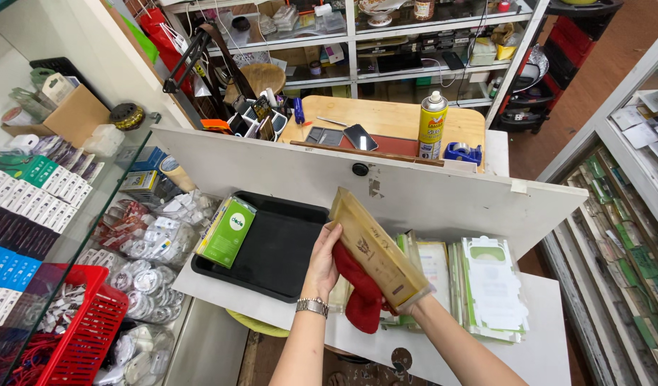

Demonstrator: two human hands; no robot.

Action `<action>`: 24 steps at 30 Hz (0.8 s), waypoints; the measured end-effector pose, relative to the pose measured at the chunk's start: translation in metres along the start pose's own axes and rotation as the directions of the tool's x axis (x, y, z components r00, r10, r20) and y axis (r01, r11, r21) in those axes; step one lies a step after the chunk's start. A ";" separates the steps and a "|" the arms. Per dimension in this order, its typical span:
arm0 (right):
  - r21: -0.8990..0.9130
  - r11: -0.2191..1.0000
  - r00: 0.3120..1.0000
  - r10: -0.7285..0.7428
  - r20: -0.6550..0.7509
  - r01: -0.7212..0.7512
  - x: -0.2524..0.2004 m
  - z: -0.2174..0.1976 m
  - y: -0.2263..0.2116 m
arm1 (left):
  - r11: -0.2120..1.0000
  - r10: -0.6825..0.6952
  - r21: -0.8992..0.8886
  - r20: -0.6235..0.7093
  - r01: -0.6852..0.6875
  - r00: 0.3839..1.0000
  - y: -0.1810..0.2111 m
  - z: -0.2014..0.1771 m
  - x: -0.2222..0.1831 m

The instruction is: The person wipes the surface of several small rectangular packages with a red cloth, then uses a blue marker to write on the plastic packaging. The person handles the packages one at a time, placing them into a black tray after labeling.

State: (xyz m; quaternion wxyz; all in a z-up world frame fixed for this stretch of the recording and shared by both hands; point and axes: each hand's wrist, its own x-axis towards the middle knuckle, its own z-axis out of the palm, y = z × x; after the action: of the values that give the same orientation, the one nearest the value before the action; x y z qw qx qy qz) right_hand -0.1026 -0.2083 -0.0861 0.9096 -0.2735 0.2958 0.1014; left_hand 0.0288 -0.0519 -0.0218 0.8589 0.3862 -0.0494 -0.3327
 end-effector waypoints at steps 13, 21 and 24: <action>-0.341 0.900 0.950 -0.307 -0.058 0.270 -0.026 0.005 -0.057 | 0.980 0.132 -0.113 -0.255 -0.165 0.958 0.018 -0.020 0.020; -0.822 0.291 0.694 -0.701 0.165 0.489 -0.038 0.113 -0.085 | 0.971 0.208 0.178 -0.292 -0.161 0.934 -0.026 -0.003 0.029; -0.926 0.185 0.699 -0.707 0.106 0.328 -0.046 0.120 -0.070 | 0.941 0.289 0.285 -0.397 -0.183 0.871 -0.016 -0.016 0.039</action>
State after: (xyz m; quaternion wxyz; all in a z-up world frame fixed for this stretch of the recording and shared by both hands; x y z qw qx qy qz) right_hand -0.0568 -0.2006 0.0530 0.5175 -0.8133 0.2333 -0.1278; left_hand 0.0555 -0.0735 -0.0507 0.8299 0.5416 0.0562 -0.1220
